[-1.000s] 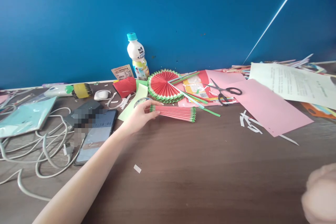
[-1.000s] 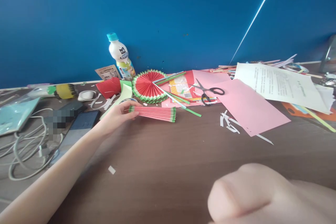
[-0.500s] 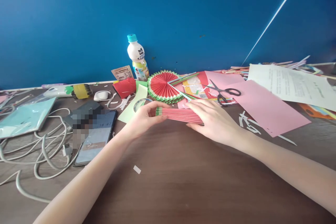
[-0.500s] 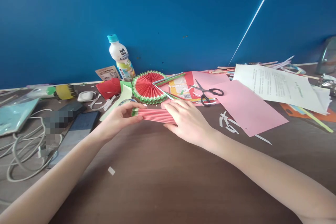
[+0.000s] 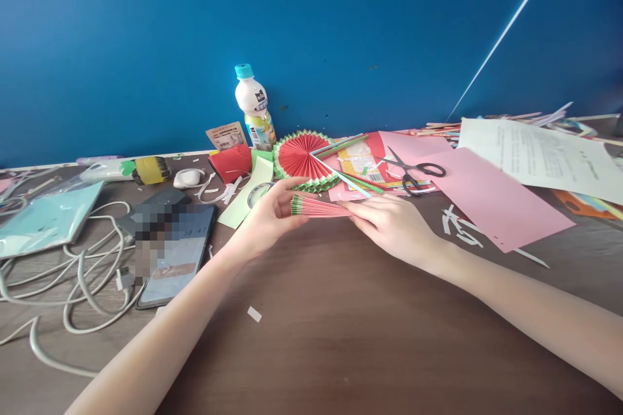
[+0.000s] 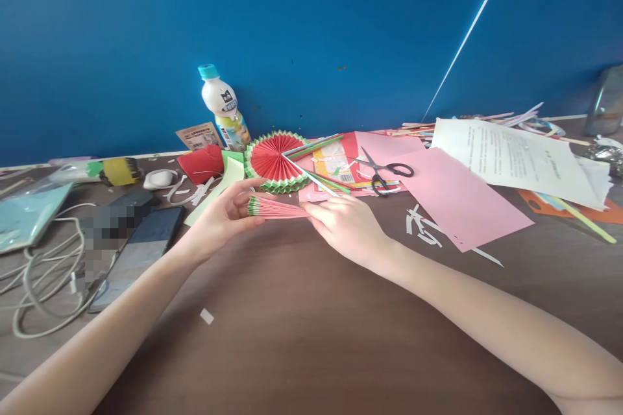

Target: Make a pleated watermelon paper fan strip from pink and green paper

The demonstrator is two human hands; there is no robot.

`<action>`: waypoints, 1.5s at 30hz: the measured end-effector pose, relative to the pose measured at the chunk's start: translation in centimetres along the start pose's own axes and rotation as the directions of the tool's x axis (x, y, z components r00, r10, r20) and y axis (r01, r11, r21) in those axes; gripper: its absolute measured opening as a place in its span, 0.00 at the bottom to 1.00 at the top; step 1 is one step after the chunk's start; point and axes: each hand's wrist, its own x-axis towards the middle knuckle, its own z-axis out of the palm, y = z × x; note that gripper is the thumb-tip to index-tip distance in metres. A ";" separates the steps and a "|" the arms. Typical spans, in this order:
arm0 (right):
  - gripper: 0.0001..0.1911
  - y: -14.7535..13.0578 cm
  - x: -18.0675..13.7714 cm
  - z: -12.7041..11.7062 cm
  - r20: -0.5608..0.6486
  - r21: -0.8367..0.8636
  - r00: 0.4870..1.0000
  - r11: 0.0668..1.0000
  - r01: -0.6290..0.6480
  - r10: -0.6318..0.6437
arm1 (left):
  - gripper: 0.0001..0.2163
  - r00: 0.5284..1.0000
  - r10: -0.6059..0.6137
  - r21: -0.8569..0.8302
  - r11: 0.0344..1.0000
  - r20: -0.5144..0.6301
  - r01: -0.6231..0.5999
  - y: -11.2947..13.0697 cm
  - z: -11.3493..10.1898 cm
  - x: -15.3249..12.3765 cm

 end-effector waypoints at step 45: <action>0.12 -0.2 0.0 0.8 0.151 0.210 0.988 0.976 -0.064 0.032 | 0.11 0.929 0.318 0.757 0.556 0.187 -0.343 -2.7 0.8 -0.2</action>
